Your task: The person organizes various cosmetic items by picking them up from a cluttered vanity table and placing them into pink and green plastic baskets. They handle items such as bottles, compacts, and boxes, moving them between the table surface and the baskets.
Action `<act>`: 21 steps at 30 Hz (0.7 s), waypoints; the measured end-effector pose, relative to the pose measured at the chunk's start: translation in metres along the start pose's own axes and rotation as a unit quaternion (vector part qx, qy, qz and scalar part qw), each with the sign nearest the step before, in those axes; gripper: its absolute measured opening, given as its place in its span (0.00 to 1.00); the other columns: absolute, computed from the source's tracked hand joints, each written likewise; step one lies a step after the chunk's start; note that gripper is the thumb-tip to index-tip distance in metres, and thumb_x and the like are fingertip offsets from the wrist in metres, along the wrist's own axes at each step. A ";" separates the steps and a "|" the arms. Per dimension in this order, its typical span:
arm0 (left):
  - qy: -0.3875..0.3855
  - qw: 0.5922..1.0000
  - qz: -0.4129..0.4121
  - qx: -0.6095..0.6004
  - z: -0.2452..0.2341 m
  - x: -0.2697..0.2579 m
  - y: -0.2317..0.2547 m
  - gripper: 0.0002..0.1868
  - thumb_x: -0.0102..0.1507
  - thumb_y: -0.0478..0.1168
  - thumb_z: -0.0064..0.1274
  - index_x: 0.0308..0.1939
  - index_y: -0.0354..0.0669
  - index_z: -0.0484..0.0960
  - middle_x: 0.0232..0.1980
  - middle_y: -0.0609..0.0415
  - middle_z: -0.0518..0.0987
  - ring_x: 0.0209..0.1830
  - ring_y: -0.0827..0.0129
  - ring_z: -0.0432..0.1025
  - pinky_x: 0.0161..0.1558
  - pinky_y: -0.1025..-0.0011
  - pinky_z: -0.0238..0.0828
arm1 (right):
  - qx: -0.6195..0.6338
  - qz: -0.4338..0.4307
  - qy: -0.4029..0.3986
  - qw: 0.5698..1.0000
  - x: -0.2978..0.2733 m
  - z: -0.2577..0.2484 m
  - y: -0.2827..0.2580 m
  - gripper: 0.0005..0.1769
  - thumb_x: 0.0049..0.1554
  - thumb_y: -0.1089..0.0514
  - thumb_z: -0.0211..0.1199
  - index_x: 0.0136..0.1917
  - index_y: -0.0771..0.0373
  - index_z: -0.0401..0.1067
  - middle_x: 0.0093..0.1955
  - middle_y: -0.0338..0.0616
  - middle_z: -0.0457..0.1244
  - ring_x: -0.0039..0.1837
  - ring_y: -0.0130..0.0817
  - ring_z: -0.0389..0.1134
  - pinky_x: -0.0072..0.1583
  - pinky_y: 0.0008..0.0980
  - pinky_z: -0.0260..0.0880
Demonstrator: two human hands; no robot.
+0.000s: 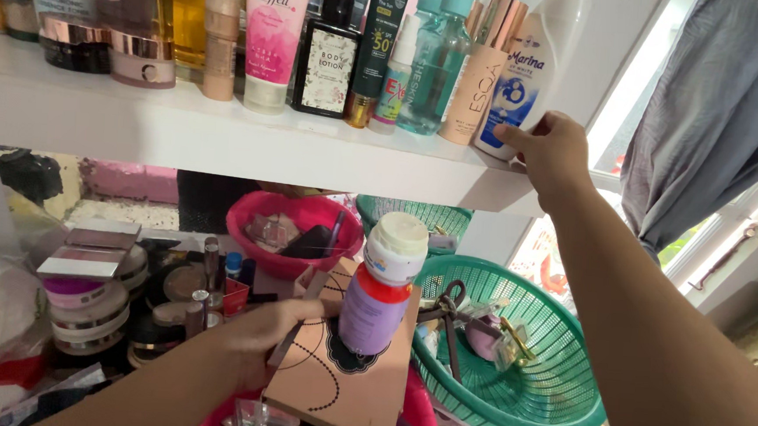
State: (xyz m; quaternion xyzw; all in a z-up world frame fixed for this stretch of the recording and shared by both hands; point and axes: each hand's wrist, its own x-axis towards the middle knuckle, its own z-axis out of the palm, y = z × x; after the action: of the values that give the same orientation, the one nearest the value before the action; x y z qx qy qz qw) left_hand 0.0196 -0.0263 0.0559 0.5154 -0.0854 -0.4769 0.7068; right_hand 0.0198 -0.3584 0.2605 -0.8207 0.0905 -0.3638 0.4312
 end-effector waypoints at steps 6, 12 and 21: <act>0.016 0.999 0.002 -0.030 0.000 0.002 0.002 0.24 0.68 0.45 0.40 0.67 0.46 0.75 0.51 0.46 0.85 0.43 0.62 0.82 0.47 0.58 0.82 | 0.004 0.019 -0.002 1.000 0.017 -0.005 0.006 0.33 0.51 0.61 0.74 0.65 0.62 0.62 0.55 0.47 0.65 0.53 0.34 0.69 0.51 0.31 0.77; -0.047 0.998 0.023 -0.040 -0.011 0.005 -0.004 0.24 0.67 0.41 0.36 0.65 0.44 0.74 0.47 0.44 0.85 0.41 0.62 0.82 0.45 0.61 0.82 | 0.008 0.004 -0.026 1.000 0.025 -0.026 0.022 0.38 0.53 0.61 0.73 0.72 0.65 0.57 0.57 0.50 0.66 0.56 0.36 0.70 0.57 0.31 0.73; -0.021 0.999 0.000 -0.047 -0.002 0.001 -0.002 0.21 0.68 0.44 0.40 0.63 0.42 0.76 0.48 0.46 0.85 0.40 0.64 0.82 0.44 0.63 0.83 | 0.022 0.023 -0.097 0.995 0.017 -0.032 0.007 0.32 0.54 0.60 0.70 0.69 0.66 0.62 0.58 0.49 0.68 0.59 0.36 0.70 0.63 0.34 0.71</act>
State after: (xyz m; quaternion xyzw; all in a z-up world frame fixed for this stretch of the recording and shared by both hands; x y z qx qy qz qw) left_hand 0.0205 -0.0254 0.0530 0.4714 -0.0769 -0.4912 0.7284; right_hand 0.0112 -0.3909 0.2759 -0.8401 0.0586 -0.2741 0.4644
